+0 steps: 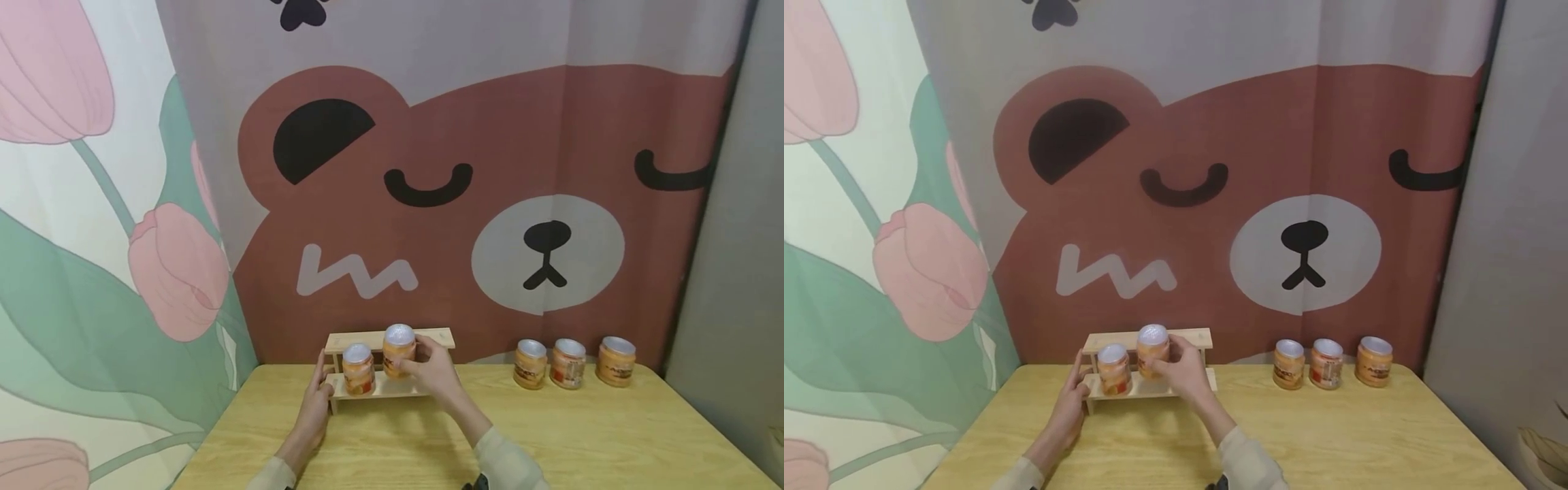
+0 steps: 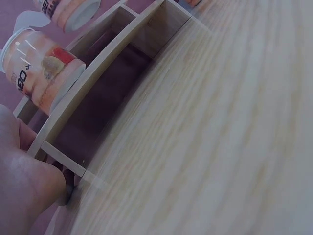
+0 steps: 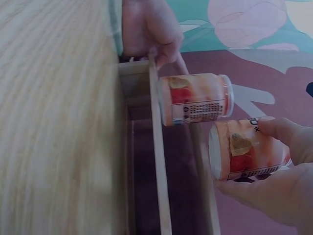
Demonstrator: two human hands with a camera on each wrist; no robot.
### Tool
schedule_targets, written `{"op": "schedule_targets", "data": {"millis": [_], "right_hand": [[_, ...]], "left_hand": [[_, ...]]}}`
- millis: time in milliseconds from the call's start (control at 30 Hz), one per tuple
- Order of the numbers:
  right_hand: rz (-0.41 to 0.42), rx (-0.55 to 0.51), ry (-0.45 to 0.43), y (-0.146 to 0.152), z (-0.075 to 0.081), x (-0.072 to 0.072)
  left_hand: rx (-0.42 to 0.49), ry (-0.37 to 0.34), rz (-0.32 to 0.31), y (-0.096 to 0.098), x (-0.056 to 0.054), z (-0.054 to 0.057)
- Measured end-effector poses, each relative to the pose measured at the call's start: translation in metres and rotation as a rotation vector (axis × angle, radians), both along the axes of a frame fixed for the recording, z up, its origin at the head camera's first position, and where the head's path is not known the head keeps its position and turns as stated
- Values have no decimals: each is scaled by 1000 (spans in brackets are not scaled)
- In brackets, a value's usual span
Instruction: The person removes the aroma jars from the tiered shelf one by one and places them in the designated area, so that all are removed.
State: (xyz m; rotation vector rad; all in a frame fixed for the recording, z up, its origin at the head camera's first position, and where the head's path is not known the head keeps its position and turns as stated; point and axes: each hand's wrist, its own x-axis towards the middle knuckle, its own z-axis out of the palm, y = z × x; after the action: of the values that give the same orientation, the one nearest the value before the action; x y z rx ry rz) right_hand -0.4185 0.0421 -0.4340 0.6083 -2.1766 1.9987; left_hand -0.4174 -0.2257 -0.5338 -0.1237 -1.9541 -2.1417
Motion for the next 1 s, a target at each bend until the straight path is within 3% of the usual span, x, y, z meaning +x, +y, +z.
{"op": "schedule_targets", "data": {"millis": [567, 1000], "right_hand": [[-178, 13, -12, 25, 13, -11], [-198, -67, -22, 58, 22, -18]], "left_hand": [[25, -3, -3, 0, -2, 0], [36, -16, 7, 1, -1, 2]]}}
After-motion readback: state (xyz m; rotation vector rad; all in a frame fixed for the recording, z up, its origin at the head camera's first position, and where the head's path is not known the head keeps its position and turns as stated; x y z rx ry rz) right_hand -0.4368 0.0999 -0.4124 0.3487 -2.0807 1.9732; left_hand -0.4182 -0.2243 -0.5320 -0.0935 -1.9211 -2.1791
